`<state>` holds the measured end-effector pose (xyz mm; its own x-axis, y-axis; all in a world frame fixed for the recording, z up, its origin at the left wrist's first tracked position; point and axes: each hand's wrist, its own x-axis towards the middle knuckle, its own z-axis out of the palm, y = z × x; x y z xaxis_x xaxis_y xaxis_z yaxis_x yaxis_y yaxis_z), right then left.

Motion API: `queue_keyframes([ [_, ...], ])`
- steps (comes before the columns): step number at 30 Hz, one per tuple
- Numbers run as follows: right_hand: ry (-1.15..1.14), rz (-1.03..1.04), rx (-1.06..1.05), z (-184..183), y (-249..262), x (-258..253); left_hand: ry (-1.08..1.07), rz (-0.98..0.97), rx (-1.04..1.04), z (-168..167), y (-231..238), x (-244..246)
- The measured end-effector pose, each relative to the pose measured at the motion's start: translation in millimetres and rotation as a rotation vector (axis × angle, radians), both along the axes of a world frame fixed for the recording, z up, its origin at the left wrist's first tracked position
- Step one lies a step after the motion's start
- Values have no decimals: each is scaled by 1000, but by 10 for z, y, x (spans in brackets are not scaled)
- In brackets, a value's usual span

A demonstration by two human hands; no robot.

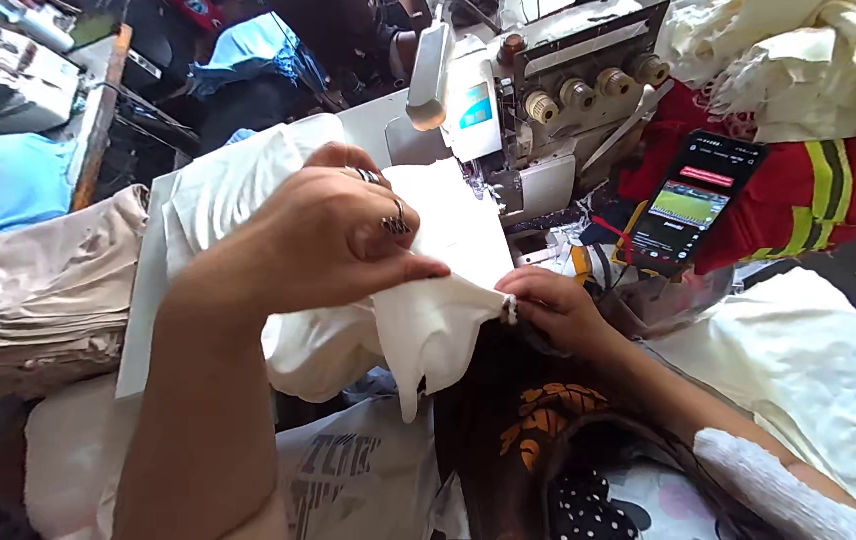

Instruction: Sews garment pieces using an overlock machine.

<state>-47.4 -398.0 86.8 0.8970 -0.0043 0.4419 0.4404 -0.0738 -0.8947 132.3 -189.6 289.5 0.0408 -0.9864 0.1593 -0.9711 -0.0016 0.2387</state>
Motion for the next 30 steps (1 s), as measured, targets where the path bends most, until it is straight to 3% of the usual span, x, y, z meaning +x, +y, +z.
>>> queue_keyframes([
  [13, -107, -146, -38, -62, -151, 456, -69, 112, 57, -12, -132, 249],
  [19, -139, -167, -30, -84, -178, 595, -46, 233, -41, -197, -242, -105],
  [21, -155, -159, 44, -85, -166, 600, -31, 266, -81, -362, -298, -424],
  [23, -125, -180, 294, -127, -37, 543, -9, 301, -129, -634, -372, -781],
  [25, 50, -249, 473, -194, 194, 412, -24, 364, -152, -972, -444, -1105],
  [26, 200, -270, 438, -201, 306, 318, -50, 410, -162, -1127, -479, -1234],
  [28, 567, -172, 90, -48, 460, 90, -110, 498, -201, -1338, -537, -1370],
  [30, 867, 259, -486, 4, 482, -39, -124, 555, -230, -1408, -557, -1406],
])
